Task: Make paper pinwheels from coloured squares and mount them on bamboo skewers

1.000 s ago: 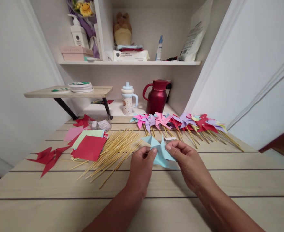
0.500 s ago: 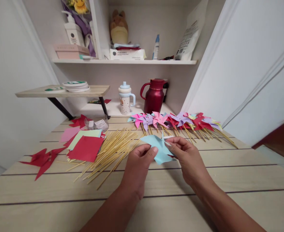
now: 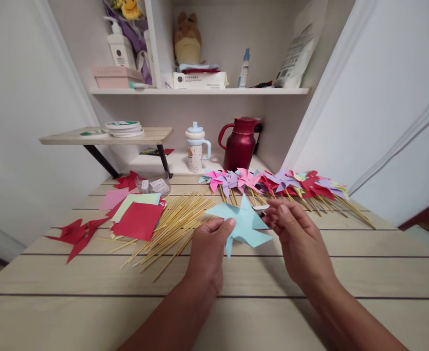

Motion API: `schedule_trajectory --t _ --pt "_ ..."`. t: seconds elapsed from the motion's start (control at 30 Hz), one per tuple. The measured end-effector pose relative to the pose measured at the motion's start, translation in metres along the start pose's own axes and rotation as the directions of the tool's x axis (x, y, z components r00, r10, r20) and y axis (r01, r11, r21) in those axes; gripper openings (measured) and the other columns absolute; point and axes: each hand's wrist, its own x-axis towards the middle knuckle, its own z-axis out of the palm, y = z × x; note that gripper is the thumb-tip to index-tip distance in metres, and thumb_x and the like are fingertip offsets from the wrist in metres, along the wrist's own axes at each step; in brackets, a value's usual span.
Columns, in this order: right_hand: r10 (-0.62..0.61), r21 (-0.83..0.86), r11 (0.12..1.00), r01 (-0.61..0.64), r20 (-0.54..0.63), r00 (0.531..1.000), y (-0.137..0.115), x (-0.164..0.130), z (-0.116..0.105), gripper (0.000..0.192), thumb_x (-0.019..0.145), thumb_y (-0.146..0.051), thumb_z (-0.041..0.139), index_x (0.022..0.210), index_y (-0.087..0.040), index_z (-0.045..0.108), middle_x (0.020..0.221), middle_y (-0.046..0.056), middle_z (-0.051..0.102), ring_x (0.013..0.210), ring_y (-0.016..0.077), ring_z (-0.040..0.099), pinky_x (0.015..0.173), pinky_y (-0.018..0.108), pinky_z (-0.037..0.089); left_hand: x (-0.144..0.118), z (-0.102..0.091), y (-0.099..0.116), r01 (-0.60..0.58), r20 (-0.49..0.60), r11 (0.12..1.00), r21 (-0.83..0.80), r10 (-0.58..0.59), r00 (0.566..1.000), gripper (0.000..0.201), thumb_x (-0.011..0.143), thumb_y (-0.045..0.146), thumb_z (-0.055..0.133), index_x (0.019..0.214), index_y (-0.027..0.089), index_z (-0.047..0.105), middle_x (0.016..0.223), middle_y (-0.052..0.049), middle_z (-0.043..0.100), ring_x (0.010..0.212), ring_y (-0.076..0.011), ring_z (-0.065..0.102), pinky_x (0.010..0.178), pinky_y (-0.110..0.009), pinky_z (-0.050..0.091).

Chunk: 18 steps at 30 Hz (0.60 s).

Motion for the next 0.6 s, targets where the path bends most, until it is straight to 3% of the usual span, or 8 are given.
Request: schedule_trajectory --t 0.1,0.2,0.33,0.47,0.6 --pt "-0.187 -0.205 0.96 0.192 0.042 0.981 -0.003 -0.004 -0.003 0.012 0.09 -0.041 0.067 0.094 -0.032 0.073 0.094 0.001 0.059 0.091 0.0194 0.055 0.082 0.034 0.042 0.005 -0.004 0.001 -0.037 -0.059 0.996 -0.085 0.032 0.998 0.027 0.066 0.037 0.083 0.075 0.014 0.072 0.076 -0.003 0.065 0.076 -0.0166 0.058 0.075 -0.029 0.044" --pt "-0.313 -0.426 0.826 0.369 0.197 0.929 -0.004 -0.009 -0.001 0.006 0.084 -0.037 0.074 0.087 -0.033 0.076 0.094 0.002 0.054 0.092 0.0217 0.053 0.08 0.035 0.042 0.008 -0.008 0.001 -0.07 -0.094 0.988 -0.135 0.057 0.994 0.028 0.067 0.038 0.082 0.078 0.014 0.072 0.074 -0.002 0.064 0.074 -0.0162 0.058 0.076 -0.029 0.044" --pt "-0.404 -0.523 0.672 0.524 0.334 0.852 -0.002 -0.016 0.006 0.022 0.077 -0.034 0.081 0.099 -0.033 0.078 0.086 0.002 0.049 0.083 0.0216 0.052 0.076 0.036 0.045 0.008 -0.007 0.001 -0.067 -0.078 0.985 -0.16 0.055 0.995 0.026 0.068 0.037 0.081 0.075 0.015 0.07 0.071 0.0 0.06 0.07 -0.0142 0.055 0.074 -0.028 0.042" --pt "-0.445 -0.536 0.618 0.576 0.365 0.818 -0.001 -0.019 0.01 0.014 0.078 -0.03 0.08 0.092 -0.031 0.078 0.083 0.002 0.051 0.078 0.0205 0.054 0.07 0.035 0.045 0.002 -0.001 0.001 -0.036 -0.017 0.99 -0.14 0.034 0.999 0.026 0.069 0.037 0.081 0.069 0.016 0.066 0.067 0.002 0.055 0.068 -0.0134 0.05 0.069 -0.028 0.039" --pt "-0.405 -0.566 0.654 0.502 0.298 0.864 -0.003 -0.017 0.011 0.005 0.08 -0.032 0.078 0.078 -0.028 0.076 0.079 0.002 0.052 0.075 0.0195 0.054 0.067 0.034 0.044 -0.005 0.005 0.003 -0.007 0.021 0.995 -0.104 0.009 1.0 0.03 0.068 0.037 0.081 0.06 0.017 0.059 0.063 0.003 0.051 0.062 -0.0114 0.043 0.064 -0.026 0.035"
